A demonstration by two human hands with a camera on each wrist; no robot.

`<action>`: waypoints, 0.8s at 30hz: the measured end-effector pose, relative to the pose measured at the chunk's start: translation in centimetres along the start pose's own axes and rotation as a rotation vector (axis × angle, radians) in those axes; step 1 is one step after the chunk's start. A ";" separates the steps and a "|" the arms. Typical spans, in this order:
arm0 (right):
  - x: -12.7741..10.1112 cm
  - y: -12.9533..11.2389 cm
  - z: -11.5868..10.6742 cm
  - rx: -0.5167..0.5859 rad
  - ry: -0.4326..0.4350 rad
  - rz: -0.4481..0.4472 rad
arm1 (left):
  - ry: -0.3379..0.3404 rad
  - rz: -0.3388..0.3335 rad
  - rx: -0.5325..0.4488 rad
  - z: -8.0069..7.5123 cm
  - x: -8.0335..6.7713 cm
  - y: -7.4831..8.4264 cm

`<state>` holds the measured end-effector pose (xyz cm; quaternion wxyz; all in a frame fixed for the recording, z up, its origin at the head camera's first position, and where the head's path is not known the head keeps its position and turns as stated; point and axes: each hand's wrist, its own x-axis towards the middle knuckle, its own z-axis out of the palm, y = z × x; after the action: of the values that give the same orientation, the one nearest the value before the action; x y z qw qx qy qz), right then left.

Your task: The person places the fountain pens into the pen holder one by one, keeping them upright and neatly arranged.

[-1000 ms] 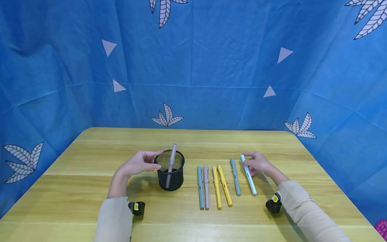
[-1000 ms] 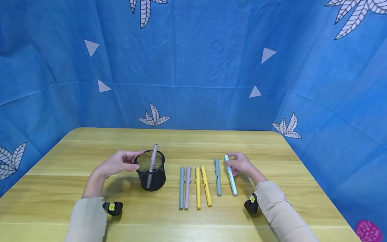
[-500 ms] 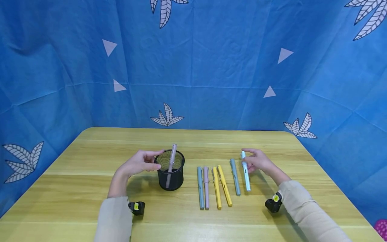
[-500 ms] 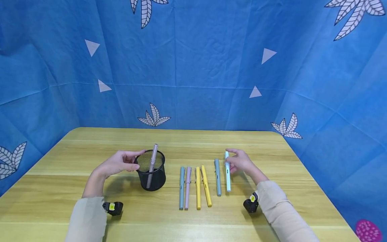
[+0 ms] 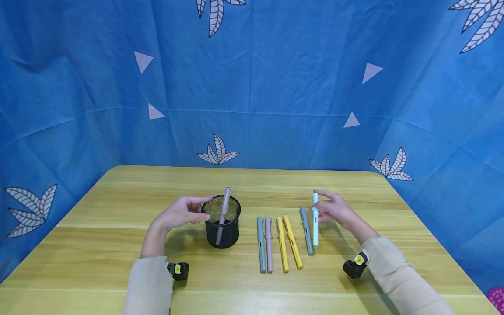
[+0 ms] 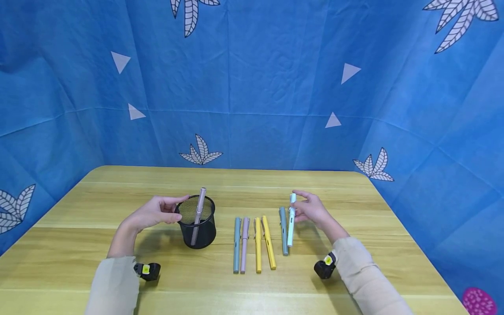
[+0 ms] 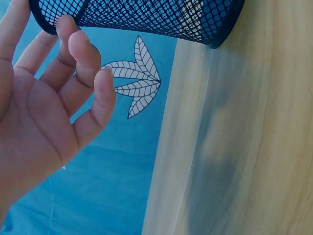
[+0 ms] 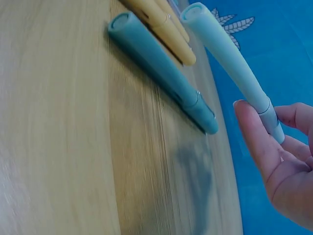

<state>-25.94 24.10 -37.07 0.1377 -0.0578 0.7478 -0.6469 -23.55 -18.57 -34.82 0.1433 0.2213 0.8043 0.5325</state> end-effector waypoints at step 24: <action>0.1 -0.6 2.3 0.118 -0.009 -0.109 | 0.002 -0.003 -0.001 -0.1 0.1 -0.2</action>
<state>-25.47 21.79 -36.82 0.1086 -0.0932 0.7035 -0.6961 -23.66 -18.64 -34.94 0.1435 0.2194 0.8046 0.5328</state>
